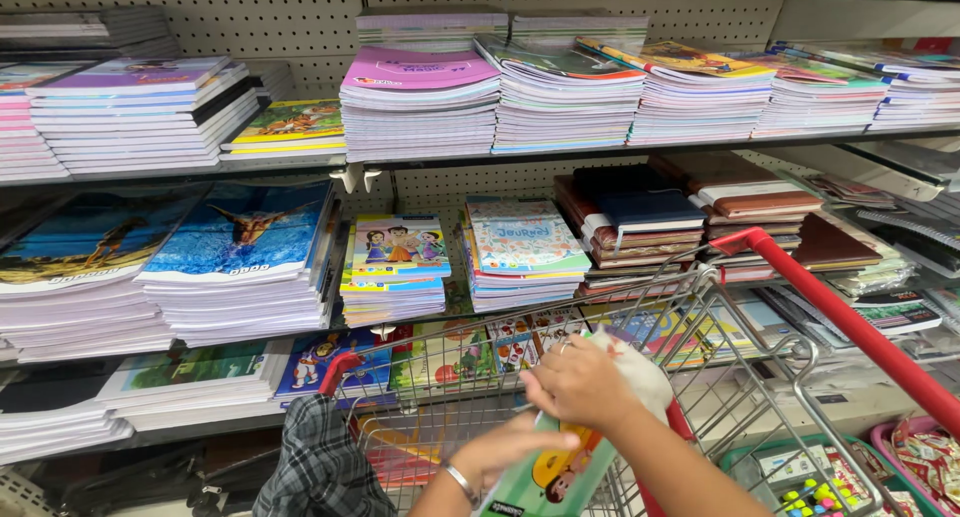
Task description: The person is seen cleaning and organizing stationery items like books and notebooks on a shelf in a store.
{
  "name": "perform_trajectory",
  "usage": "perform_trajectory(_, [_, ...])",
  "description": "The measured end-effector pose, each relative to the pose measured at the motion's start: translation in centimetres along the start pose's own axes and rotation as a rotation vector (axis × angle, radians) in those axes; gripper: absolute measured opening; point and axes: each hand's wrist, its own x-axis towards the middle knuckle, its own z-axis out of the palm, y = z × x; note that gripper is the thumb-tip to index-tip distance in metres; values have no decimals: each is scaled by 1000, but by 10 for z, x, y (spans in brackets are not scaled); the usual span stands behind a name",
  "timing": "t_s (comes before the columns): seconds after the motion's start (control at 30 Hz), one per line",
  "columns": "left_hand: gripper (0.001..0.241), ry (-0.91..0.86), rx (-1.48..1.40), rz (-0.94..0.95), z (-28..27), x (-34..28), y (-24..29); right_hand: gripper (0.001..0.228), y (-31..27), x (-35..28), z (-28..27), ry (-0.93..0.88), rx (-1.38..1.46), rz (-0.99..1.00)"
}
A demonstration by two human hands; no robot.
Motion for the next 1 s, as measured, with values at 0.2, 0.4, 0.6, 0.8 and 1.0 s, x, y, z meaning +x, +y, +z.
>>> perform_trajectory(0.2, [38,120,180,252,3,22,-27,26,6,6,-12,2,-5,-51])
perform_trajectory(0.4, [30,136,164,186,-3,29,-46,19,14,9,-24,209,-14,116])
perform_trajectory(0.6, [31,184,156,192,4,23,-32,32,34,-13,-14,82,203,709])
perform_trajectory(0.8, [30,128,-81,95,0,31,-39,48,40,-22,5,4,147,915])
perform_trajectory(1.0, [28,329,166,349,-5,53,-66,45,-8,-5,17,-163,25,203])
